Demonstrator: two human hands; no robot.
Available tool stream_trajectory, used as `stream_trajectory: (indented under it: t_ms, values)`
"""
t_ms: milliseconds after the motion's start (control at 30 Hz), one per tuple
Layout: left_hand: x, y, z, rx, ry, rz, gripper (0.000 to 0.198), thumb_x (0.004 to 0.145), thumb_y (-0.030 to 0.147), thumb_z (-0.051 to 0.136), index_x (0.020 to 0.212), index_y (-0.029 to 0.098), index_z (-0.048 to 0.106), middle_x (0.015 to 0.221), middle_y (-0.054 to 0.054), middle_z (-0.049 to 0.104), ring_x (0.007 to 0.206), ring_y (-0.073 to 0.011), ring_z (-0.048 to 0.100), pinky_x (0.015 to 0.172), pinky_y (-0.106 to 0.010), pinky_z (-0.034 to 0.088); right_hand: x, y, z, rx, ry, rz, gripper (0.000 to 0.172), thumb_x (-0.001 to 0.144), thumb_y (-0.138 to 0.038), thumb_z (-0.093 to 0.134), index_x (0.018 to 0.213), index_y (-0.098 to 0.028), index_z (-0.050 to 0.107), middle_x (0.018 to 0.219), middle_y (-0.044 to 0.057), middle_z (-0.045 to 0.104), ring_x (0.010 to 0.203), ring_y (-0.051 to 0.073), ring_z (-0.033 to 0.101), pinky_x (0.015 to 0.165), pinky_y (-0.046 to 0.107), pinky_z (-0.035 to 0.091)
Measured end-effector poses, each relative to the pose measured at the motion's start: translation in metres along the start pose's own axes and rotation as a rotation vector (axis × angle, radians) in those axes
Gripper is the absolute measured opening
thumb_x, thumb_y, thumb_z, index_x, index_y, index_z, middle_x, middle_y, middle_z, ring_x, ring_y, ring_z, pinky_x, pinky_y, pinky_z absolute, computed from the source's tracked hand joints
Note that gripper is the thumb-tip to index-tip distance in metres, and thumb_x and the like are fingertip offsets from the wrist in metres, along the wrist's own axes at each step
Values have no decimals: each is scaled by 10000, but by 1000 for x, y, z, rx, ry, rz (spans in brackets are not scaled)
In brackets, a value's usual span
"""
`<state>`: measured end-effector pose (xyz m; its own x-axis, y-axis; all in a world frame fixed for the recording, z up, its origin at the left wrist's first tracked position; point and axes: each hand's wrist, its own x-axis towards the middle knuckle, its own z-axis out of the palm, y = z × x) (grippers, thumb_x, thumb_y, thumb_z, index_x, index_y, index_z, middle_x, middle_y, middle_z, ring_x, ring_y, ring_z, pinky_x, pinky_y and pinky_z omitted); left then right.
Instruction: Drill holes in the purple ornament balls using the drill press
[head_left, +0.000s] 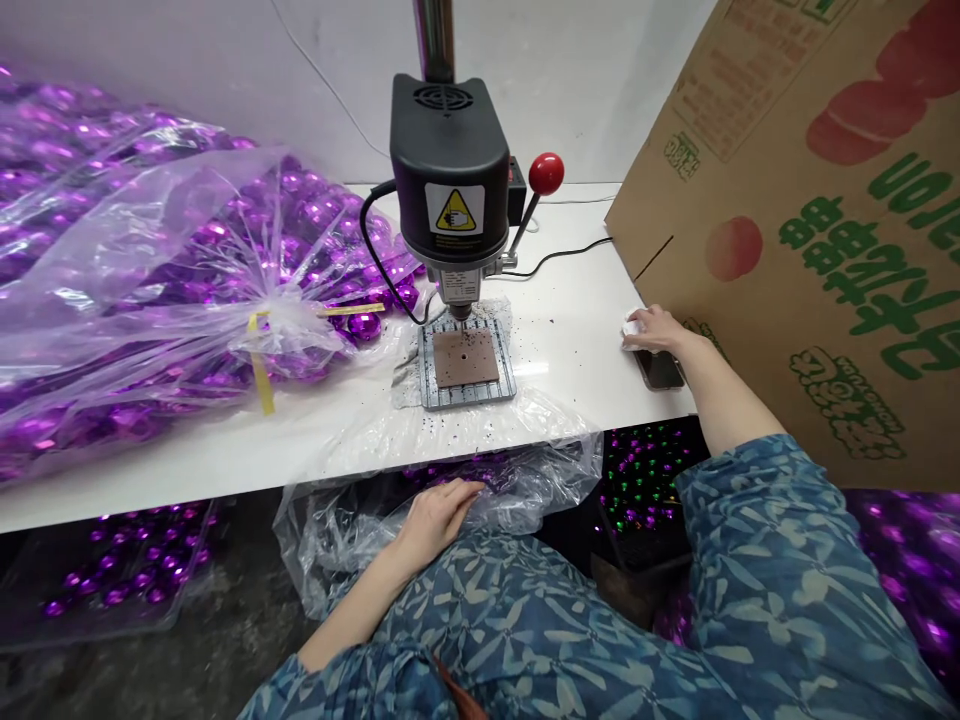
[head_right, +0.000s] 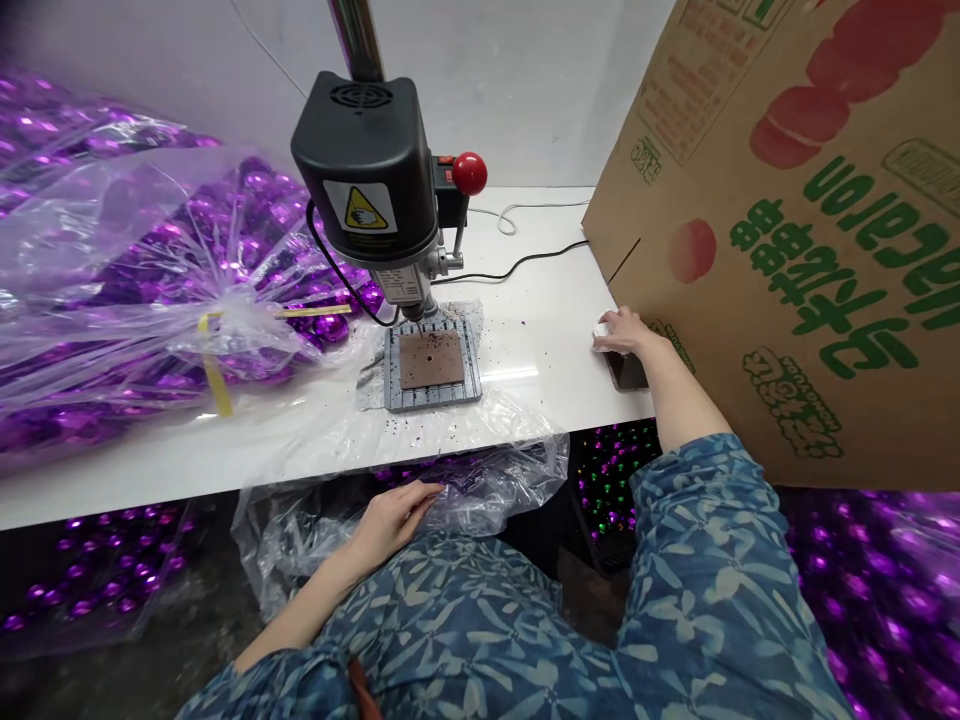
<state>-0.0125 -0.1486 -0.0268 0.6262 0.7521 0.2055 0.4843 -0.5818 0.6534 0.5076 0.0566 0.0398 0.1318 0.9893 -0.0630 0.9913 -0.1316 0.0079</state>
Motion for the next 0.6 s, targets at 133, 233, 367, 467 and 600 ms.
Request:
stream_trajectory:
  t_ms: [133, 233, 367, 467, 600]
  values:
    - [-5, 2, -4, -21, 4, -30, 304, 1068, 220, 462, 1214, 247, 728, 977, -48, 819, 861, -170, 802, 753, -229, 608, -6, -2, -14, 96, 20, 110, 500, 979, -502, 628, 1341, -158, 619, 1402, 124, 609, 1319, 208, 598, 1159, 477, 553]
    - [-8, 7, -6, -10, 16, -9, 305, 1071, 214, 461, 1222, 238, 724, 996, -54, 822, 878, -173, 806, 771, -238, 613, -21, -6, -24, 196, 99, 143, 486, 978, -494, 631, 1328, -158, 626, 1410, 124, 605, 1335, 211, 588, 1173, 484, 542]
    - [-14, 14, -6, 21, 63, 49, 285, 1090, 224, 458, 1229, 225, 708, 995, -51, 826, 860, -170, 801, 745, -239, 606, -50, -10, -35, 383, 231, 167, 447, 980, -494, 630, 1255, -142, 650, 1314, 110, 648, 1248, 182, 625, 1116, 440, 573]
    - [-20, 14, -7, 49, 151, 45, 253, 1093, 253, 489, 1205, 211, 711, 968, -52, 823, 831, -170, 782, 739, -252, 604, -73, -19, -45, 560, 338, 174, 401, 997, -492, 606, 1187, -144, 664, 1195, 91, 680, 1104, 132, 653, 1020, 362, 607]
    - [-25, 11, -12, 79, 215, -39, 226, 1073, 279, 550, 1178, 202, 734, 970, -68, 819, 845, -193, 753, 790, -307, 617, -97, -53, -64, 818, 519, 90, 404, 999, -492, 607, 1188, -138, 657, 1131, 78, 682, 1024, 113, 658, 939, 317, 618]
